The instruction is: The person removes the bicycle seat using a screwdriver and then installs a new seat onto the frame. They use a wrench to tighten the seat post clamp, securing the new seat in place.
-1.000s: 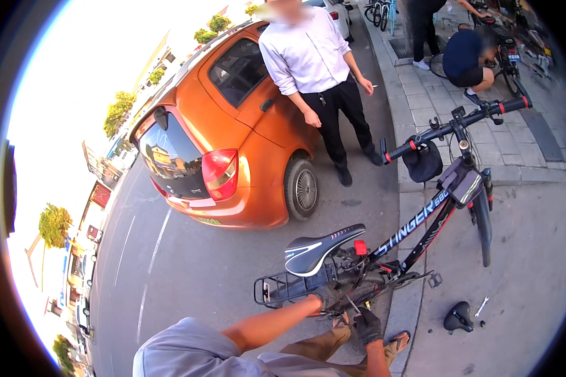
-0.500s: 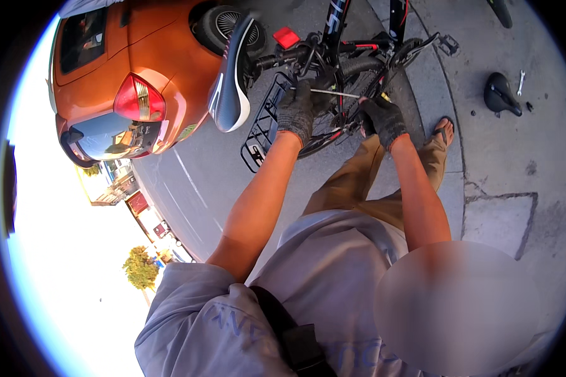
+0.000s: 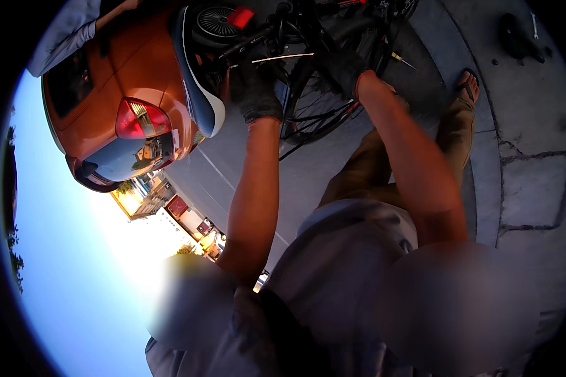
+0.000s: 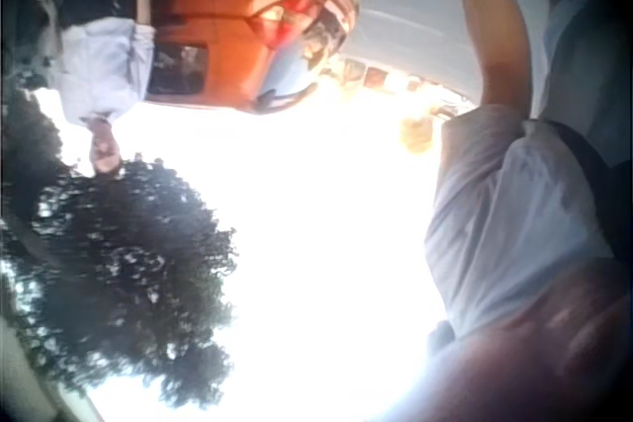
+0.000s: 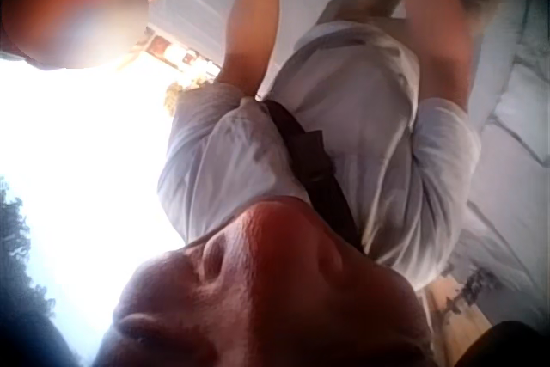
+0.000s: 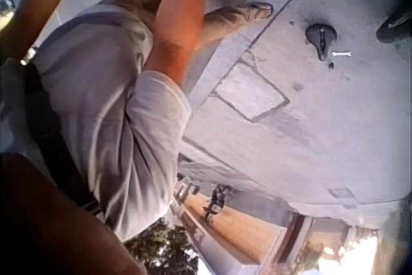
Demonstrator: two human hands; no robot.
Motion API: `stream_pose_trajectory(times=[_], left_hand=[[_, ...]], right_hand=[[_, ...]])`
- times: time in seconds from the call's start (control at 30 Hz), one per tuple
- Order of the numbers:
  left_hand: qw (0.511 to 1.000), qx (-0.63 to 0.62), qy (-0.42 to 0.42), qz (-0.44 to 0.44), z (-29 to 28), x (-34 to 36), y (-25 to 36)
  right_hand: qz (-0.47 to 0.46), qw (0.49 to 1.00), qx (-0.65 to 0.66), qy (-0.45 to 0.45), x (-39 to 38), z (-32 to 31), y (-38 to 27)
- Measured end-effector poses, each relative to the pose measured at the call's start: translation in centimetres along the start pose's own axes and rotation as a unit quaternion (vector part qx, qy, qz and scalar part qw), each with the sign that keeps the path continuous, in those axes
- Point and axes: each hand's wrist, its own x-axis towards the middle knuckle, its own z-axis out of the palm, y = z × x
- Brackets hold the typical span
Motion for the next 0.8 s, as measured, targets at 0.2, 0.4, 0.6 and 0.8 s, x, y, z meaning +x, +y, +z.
stream_pose_trajectory(times=[0.2, 0.4, 0.6, 0.8], left_hand=[[0.989, -0.142, -0.032, 0.001, -0.4, 0.8, -1.2], [0.961, 0.231, -0.047, 0.148, -1.0, 1.3, -0.5], [0.78, 0.538, -0.036, 0.318, -1.1, 0.6, 0.1], [0.992, -0.117, -0.036, 0.016, -0.4, 0.2, 0.2]], right_hand=[[-0.069, 0.989, 0.129, 0.004, 0.2, 0.9, 0.6], [-0.07, 0.981, 0.141, -0.11, 0.9, -0.3, 1.0], [-0.296, 0.948, -0.054, -0.107, 4.4, -0.9, 1.0], [-0.151, 0.959, -0.206, -0.12, 6.8, -2.3, 0.6]])
